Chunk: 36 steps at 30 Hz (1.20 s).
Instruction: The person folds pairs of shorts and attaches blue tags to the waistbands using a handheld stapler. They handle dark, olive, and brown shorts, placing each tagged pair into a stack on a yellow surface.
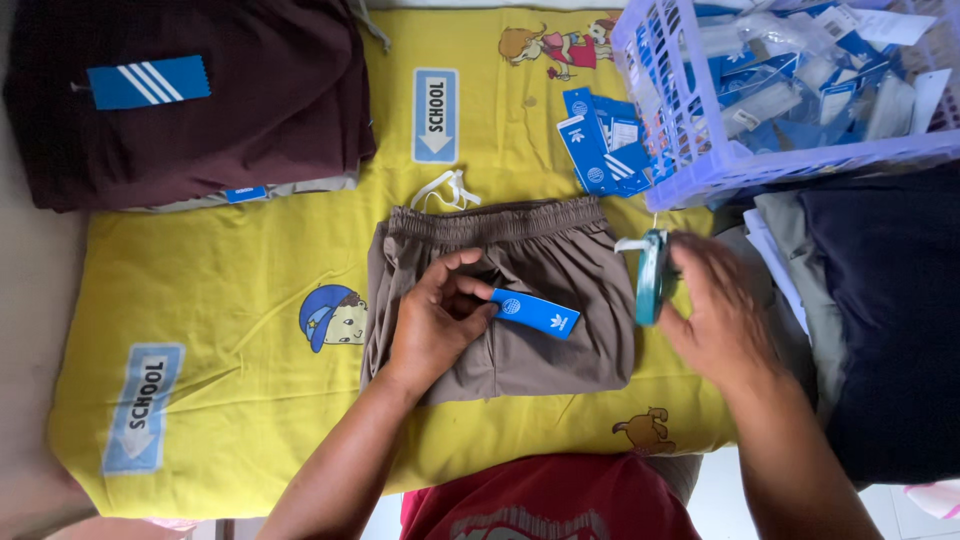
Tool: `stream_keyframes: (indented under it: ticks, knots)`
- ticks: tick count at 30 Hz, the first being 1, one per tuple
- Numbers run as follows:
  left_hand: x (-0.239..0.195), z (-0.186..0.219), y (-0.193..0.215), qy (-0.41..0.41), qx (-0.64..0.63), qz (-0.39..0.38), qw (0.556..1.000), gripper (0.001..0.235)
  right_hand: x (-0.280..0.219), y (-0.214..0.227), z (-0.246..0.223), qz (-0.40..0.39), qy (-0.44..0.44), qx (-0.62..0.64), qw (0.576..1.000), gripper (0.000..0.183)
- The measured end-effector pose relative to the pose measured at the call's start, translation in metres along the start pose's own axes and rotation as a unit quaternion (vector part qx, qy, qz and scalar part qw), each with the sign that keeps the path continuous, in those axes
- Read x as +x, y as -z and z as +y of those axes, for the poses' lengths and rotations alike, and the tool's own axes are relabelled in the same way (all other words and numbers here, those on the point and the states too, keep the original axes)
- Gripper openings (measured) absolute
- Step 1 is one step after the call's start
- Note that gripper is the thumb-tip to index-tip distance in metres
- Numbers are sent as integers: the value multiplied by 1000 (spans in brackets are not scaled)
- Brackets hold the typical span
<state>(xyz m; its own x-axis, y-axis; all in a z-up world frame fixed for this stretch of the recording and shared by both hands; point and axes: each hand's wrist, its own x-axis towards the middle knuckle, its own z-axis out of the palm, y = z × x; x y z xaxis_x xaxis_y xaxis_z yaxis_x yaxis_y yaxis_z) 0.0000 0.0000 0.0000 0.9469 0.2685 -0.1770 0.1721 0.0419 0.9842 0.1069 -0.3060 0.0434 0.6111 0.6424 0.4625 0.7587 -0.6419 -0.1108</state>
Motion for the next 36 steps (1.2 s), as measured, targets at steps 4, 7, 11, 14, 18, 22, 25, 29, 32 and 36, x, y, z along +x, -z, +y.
stream_keyframes:
  ticks: [4,7,11,14,18,22,25,29,32,36]
  knots:
    - [-4,5,1,-14,21,-3,1000,69,-14,-22,-34,2,-30,175,984,62]
    - [-6,10,3,-50,45,-24,997,67,-5,-22,-55,-69,-22,322,944,54]
    - [-8,13,5,-70,39,-50,996,73,19,-14,-74,-86,89,181,976,29]
    - [-7,12,5,-69,35,-54,996,73,31,-14,-83,-80,121,121,982,22]
    - [-6,11,3,-66,38,-41,996,71,39,-14,-87,-73,125,101,984,23]
    - [-7,13,1,-60,36,-35,997,72,38,-22,-87,-72,130,90,985,21]
    - [-7,13,1,-49,22,-34,998,73,36,-25,-86,-80,124,98,984,22]
    - [-5,11,1,-38,10,-40,998,75,36,-25,-88,-88,115,102,984,23]
    - [-5,11,2,-29,14,-42,999,76,37,-27,-89,-88,111,97,985,23]
    - [-6,11,1,-36,20,-41,998,75,37,-29,-88,-90,110,103,984,24]
